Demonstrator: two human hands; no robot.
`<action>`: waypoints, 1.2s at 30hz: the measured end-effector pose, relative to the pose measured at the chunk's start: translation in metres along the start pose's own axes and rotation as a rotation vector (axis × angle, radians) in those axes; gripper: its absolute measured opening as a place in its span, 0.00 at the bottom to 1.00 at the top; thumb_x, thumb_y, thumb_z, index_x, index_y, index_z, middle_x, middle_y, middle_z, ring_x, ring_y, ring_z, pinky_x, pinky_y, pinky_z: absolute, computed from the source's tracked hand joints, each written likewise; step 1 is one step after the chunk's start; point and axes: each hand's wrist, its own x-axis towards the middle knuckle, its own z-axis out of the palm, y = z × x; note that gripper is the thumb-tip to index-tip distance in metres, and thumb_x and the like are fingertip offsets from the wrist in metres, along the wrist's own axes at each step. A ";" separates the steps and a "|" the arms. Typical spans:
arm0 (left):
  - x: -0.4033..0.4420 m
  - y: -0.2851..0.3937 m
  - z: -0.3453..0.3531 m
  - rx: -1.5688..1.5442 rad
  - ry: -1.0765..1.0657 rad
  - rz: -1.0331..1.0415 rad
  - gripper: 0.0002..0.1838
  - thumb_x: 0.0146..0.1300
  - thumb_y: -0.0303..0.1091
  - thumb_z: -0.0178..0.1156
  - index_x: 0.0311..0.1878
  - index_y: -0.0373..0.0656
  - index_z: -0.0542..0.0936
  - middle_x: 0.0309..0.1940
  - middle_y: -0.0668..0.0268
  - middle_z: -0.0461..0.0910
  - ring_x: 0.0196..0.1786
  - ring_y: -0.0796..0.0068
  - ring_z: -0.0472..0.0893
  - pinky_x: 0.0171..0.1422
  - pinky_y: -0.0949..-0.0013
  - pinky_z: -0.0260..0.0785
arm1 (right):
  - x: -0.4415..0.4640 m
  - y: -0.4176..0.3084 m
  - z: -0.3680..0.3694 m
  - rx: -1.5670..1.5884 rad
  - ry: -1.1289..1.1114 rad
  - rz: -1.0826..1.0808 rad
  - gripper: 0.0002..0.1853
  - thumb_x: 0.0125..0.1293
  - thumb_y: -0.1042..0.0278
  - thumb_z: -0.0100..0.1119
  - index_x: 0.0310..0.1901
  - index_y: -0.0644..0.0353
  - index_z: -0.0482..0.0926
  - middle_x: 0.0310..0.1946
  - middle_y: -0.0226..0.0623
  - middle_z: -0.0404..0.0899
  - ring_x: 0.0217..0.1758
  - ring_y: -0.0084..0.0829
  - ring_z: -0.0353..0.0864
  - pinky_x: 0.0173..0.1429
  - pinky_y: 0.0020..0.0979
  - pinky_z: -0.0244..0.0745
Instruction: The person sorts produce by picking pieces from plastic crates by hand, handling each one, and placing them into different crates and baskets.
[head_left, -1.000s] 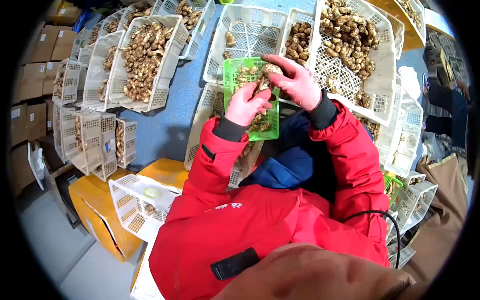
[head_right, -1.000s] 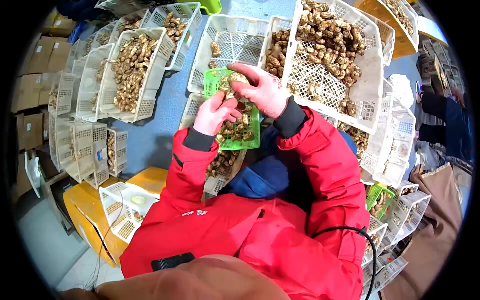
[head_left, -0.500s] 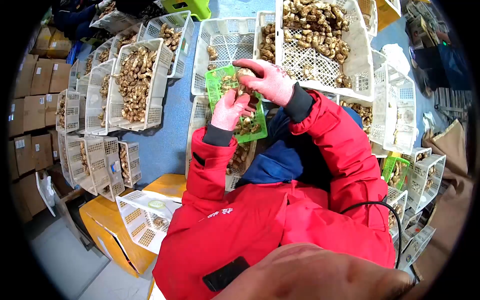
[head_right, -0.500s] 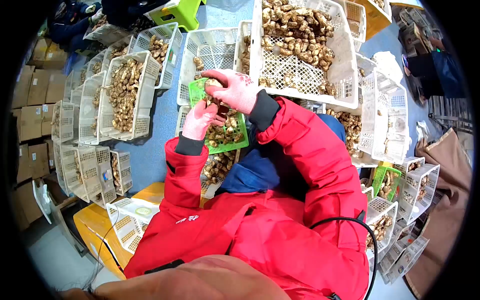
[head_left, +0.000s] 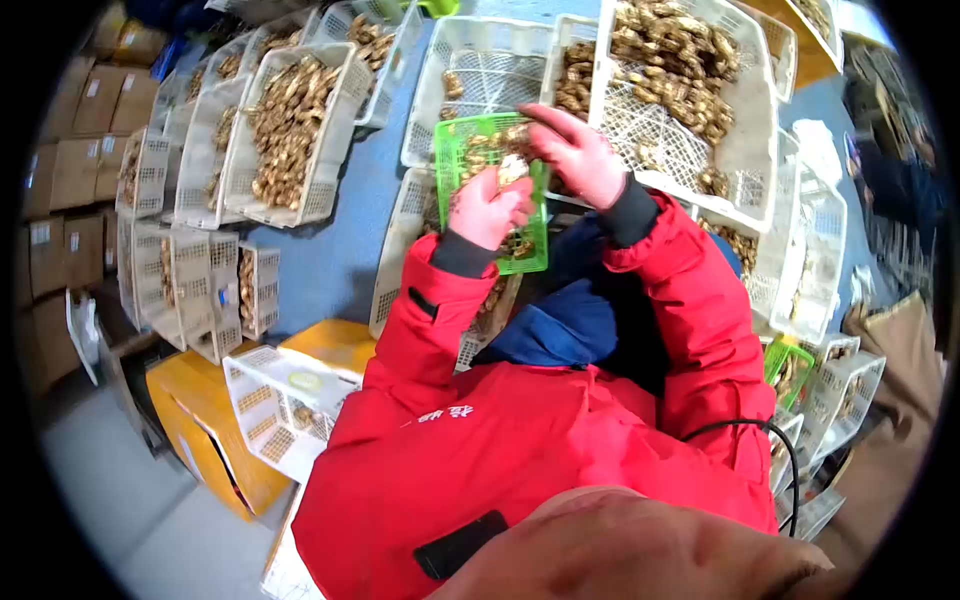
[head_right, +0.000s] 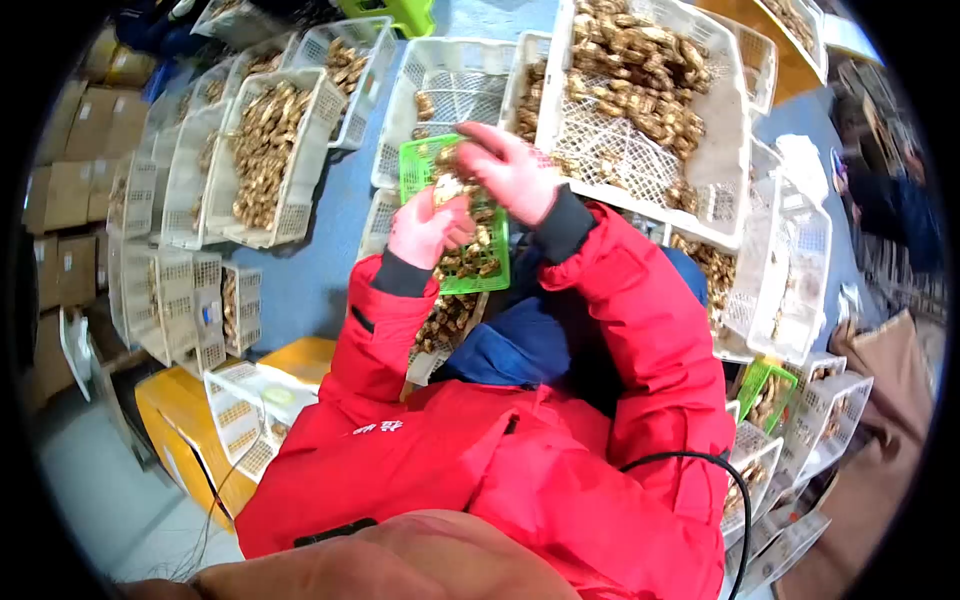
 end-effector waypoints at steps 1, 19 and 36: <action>0.001 0.004 0.000 0.023 0.013 0.004 0.11 0.57 0.22 0.48 0.45 0.36 0.71 0.32 0.65 0.75 0.27 0.79 0.74 0.27 0.79 0.65 | 0.001 -0.003 -0.004 -0.026 -0.017 0.059 0.19 0.62 0.68 0.50 0.55 0.65 0.69 0.41 0.35 0.76 0.43 0.20 0.73 0.48 0.21 0.68; 0.245 -0.052 -0.202 1.223 0.473 0.059 0.30 0.51 0.53 0.58 0.51 0.40 0.72 0.43 0.55 0.78 0.44 0.60 0.78 0.47 0.64 0.69 | 0.017 0.046 -0.036 -1.049 0.386 -0.264 0.23 0.50 0.75 0.59 0.51 0.61 0.70 0.52 0.48 0.66 0.55 0.46 0.66 0.57 0.37 0.62; 0.416 -0.101 -0.350 0.301 0.478 -0.058 0.14 0.63 0.38 0.46 0.46 0.41 0.74 0.35 0.58 0.81 0.28 0.71 0.80 0.25 0.71 0.68 | 0.022 0.052 -0.049 -0.818 0.390 0.031 0.22 0.48 0.76 0.51 0.50 0.67 0.71 0.55 0.53 0.63 0.59 0.46 0.63 0.63 0.41 0.56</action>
